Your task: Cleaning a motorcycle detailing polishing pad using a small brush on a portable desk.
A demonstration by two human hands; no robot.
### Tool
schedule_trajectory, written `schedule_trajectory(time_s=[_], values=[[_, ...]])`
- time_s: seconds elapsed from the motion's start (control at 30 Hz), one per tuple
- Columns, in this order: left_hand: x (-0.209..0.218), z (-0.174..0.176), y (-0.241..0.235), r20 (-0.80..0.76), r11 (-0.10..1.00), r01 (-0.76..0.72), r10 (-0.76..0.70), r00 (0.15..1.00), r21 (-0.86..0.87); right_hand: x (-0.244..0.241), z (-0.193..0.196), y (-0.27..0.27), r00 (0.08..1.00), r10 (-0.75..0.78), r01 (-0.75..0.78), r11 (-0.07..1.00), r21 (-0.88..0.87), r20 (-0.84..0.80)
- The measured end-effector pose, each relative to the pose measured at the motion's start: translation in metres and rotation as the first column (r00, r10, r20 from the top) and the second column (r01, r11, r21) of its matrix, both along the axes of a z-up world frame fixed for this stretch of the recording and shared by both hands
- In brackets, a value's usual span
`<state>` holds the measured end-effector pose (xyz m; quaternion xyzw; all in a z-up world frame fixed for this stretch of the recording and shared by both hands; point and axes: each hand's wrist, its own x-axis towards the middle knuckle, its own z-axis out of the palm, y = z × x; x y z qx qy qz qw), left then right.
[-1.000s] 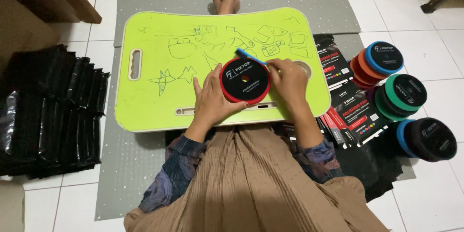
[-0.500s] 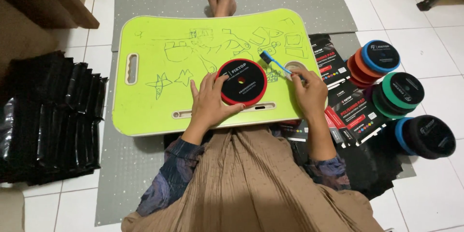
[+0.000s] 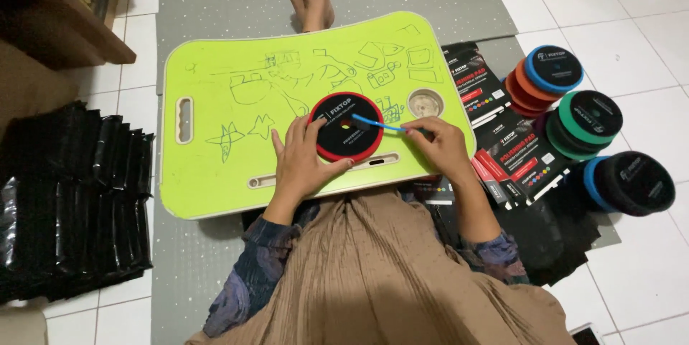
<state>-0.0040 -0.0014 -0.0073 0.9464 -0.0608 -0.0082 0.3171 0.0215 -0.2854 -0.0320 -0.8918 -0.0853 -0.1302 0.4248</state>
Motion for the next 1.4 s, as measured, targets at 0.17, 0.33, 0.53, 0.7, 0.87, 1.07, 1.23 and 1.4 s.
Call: schedule_trajectory(time_s=[0.17, 0.33, 0.53, 0.7, 0.87, 1.07, 1.23, 1.4], values=[[0.004, -0.001, -0.001, -0.006, 1.000, 0.000, 0.000, 1.000, -0.002, 0.004, -0.004, -0.006, 0.989, -0.143, 0.144, 0.989, -0.020, 0.046], [0.001, -0.001, -0.003, 0.038, 1.000, 0.001, -0.001, 0.999, -0.012, 0.002, -0.008, -0.002, 0.992, -0.115, 0.117, 0.992, -0.050, 0.042], [0.003, 0.000, -0.007, 0.086, 0.999, 0.012, -0.015, 0.996, 0.031, 0.002, -0.008, 0.003, 0.989, -0.080, 0.090, 0.993, -0.082, 0.122], [0.006, -0.012, -0.002, 0.130, 0.999, 0.007, -0.013, 0.991, 0.044, 0.007, -0.024, 0.003, 0.976, -0.028, 0.067, 0.982, -0.175, 0.215], [0.007, -0.015, -0.001, 0.142, 0.994, 0.023, -0.038, 0.989, 0.103, 0.003, -0.025, 0.004, 0.971, 0.002, 0.045, 0.980, -0.192, 0.238], [0.006, -0.022, 0.000, 0.171, 0.992, 0.008, -0.029, 0.985, 0.127, -0.002, -0.023, 0.001, 0.965, 0.111, -0.050, 0.968, -0.246, 0.238], [0.011, -0.026, -0.007, 0.351, 0.985, 0.073, -0.124, 0.928, 0.154, -0.002, -0.016, -0.003, 0.967, 0.134, -0.094, 0.978, -0.189, 0.215], [0.014, -0.037, -0.004, 0.434, 0.989, 0.074, -0.121, 0.893, 0.124, 0.002, -0.002, -0.010, 0.973, 0.108, -0.100, 0.994, -0.045, 0.205]])
